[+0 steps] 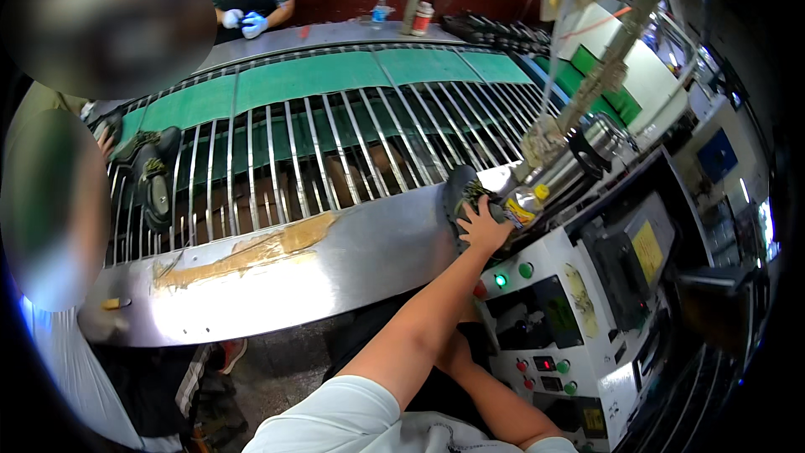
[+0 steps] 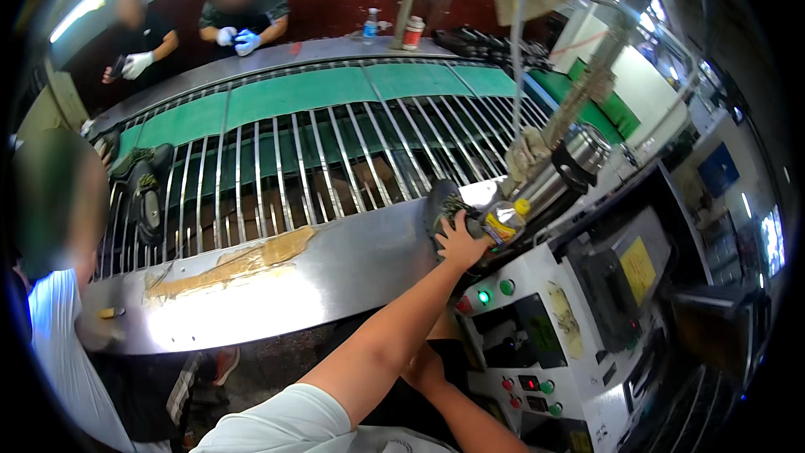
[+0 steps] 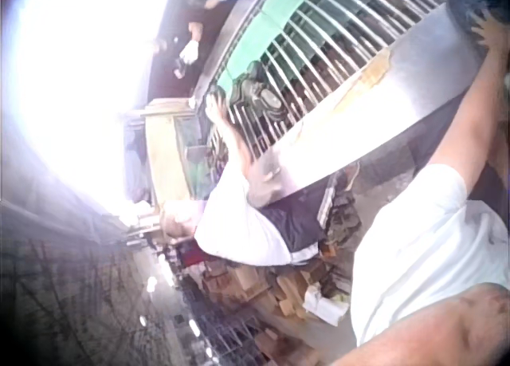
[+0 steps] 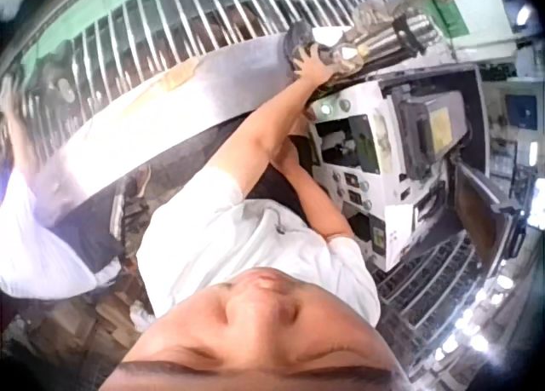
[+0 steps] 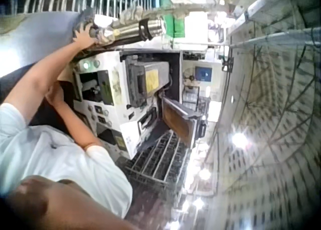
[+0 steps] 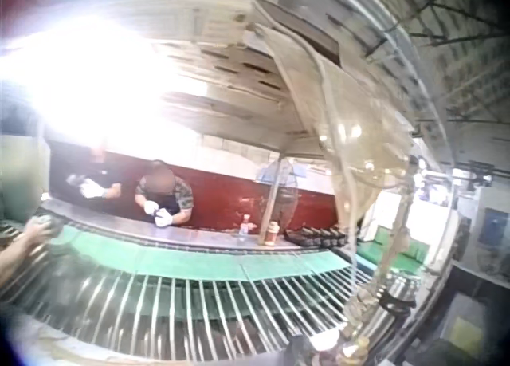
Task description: The person places shoes one at a time into a lasting machine, activates the press using buttons on the control panel, and removes the shoes to place them on a conveyor belt.
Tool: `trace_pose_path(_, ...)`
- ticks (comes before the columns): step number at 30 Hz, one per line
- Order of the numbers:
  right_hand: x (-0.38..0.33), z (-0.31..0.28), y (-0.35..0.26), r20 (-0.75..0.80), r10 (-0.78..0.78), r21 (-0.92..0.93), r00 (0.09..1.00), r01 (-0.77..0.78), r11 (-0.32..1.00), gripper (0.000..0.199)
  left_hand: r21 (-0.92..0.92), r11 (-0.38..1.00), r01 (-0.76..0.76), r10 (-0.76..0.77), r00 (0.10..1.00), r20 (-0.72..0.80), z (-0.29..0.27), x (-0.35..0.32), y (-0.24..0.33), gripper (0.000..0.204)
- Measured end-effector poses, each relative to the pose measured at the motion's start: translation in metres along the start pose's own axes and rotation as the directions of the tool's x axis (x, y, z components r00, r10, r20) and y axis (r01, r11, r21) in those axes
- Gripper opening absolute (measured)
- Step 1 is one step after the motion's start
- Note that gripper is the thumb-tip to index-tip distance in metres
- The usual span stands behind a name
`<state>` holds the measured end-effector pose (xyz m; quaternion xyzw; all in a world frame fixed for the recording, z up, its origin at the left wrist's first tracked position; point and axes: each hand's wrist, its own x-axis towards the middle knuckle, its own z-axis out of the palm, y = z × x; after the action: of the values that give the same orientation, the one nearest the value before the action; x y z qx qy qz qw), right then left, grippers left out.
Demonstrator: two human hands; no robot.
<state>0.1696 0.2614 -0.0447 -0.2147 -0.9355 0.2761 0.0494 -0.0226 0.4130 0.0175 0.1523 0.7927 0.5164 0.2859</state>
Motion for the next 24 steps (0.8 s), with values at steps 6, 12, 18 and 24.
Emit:
trace_pose_path(6,0.075,0.009,-0.062,0.112,-0.011,0.201,0.994,-0.012,0.98,0.027,0.226,0.757,-0.614,0.654,0.717,-0.243,-0.127,0.02,-0.119,0.05)
trace_pose_path(12,0.129,0.04,-0.083,0.035,-0.364,0.108,0.931,0.359,0.927,0.026,0.736,0.677,0.032,0.646,0.453,-0.614,-0.438,0.023,-0.199,0.057)
trace_pose_path(18,0.164,0.082,-0.099,0.012,-0.417,0.134,0.909,0.412,0.901,0.014,0.599,0.545,0.587,0.535,0.306,-0.787,-0.605,-0.001,-0.253,0.094)
trace_pose_path(24,0.168,0.092,-0.098,-0.05,-0.386,0.124,0.921,0.389,0.913,0.008,0.492,0.778,0.391,0.35,0.38,-0.856,-0.661,-0.001,-0.312,0.106)
